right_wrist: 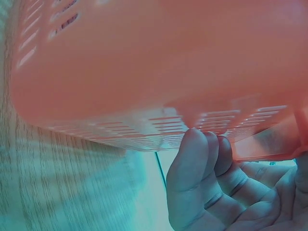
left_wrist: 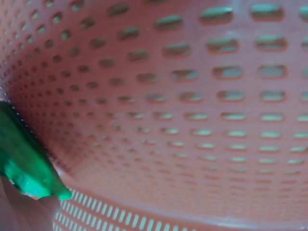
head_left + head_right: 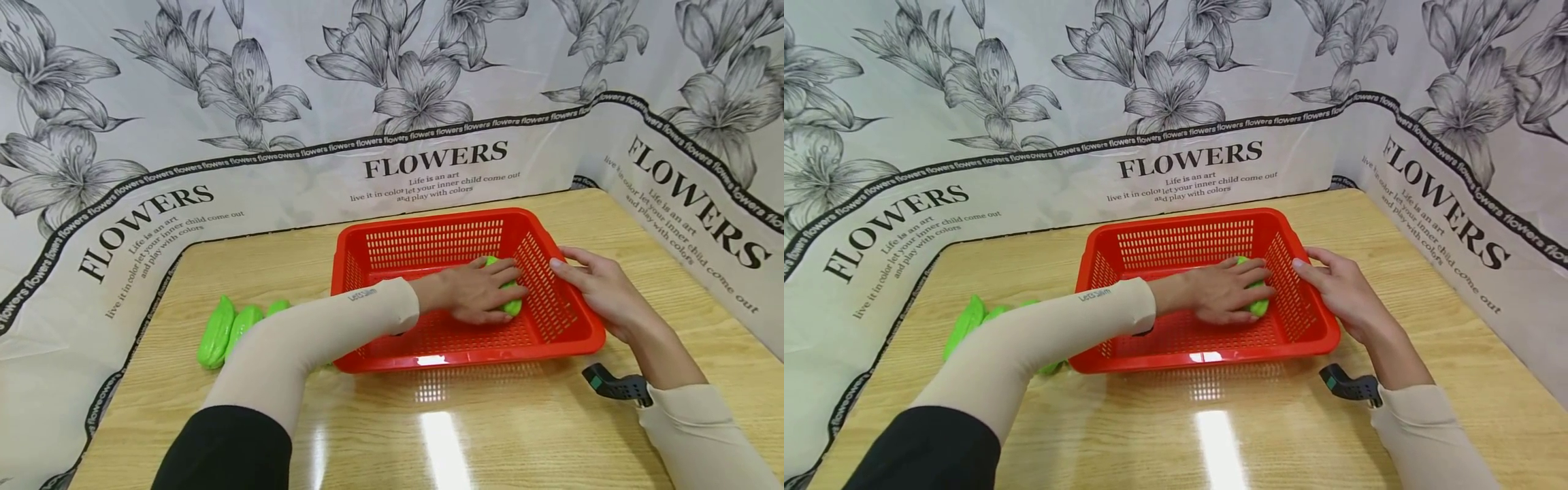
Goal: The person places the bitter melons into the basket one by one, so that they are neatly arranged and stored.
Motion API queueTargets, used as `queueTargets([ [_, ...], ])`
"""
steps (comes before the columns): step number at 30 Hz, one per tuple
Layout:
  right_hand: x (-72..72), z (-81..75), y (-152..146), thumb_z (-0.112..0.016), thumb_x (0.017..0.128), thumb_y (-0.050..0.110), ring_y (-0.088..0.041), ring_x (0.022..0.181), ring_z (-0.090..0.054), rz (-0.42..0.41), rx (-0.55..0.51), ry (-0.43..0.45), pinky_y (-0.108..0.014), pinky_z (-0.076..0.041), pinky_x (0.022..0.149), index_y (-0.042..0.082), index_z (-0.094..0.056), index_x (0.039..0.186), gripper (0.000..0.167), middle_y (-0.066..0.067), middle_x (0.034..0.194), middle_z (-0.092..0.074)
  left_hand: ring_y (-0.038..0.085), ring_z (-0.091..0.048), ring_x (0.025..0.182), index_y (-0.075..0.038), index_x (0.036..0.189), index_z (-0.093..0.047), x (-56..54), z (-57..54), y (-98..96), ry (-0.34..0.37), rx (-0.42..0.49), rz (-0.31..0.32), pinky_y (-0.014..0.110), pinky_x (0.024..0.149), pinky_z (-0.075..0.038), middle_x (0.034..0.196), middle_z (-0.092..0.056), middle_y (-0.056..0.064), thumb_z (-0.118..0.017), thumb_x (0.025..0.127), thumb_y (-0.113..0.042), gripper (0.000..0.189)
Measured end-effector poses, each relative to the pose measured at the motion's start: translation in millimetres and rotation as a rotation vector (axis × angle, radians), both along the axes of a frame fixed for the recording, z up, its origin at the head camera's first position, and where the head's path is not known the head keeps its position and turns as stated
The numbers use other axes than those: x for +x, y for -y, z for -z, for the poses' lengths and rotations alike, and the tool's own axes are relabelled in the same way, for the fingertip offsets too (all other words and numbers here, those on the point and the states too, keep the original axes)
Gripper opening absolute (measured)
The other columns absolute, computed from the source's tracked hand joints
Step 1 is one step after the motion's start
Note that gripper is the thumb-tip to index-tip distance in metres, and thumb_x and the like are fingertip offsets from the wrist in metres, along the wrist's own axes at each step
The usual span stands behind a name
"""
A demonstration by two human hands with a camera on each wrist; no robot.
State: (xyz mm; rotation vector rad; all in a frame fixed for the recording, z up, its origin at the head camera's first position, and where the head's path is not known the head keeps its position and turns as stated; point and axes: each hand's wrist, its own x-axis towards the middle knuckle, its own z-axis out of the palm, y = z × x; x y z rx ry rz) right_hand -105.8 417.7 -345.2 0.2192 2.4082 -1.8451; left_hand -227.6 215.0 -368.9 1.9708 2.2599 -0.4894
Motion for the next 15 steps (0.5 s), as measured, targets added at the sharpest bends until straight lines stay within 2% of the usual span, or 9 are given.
queueTargets([
  [6, 0.6, -0.7, 0, -0.052, 0.104, 0.044, -0.018, 0.093, -0.074, 0.002, -0.006, 0.002, -0.047, -0.062, 0.076, 0.003, -0.020, 0.160, 0.076, 0.006, 0.109, -0.067, 0.024, 0.008, 0.157, -0.023, 0.164, -0.004, 0.2, 8.4, 4.0, 0.016, 0.045, -0.027, 0.050, 0.126, -0.011, 0.171, 0.004, 0.006, -0.018, 0.107, -0.057, 0.068],
  [15, 1.2, -1.4, 1, -0.052, 0.105, 0.044, -0.018, 0.092, -0.074, 0.006, -0.002, 0.001, -0.047, -0.062, 0.075, 0.003, -0.022, 0.159, 0.075, 0.005, 0.108, -0.068, 0.030, 0.017, 0.155, -0.013, 0.163, 0.005, -0.4, 19.2, 3.8, 0.113, 0.129, -0.053, 0.033, 0.125, 0.007, 0.168, 0.020, 0.015, -0.024, 0.108, -0.054, 0.075],
])
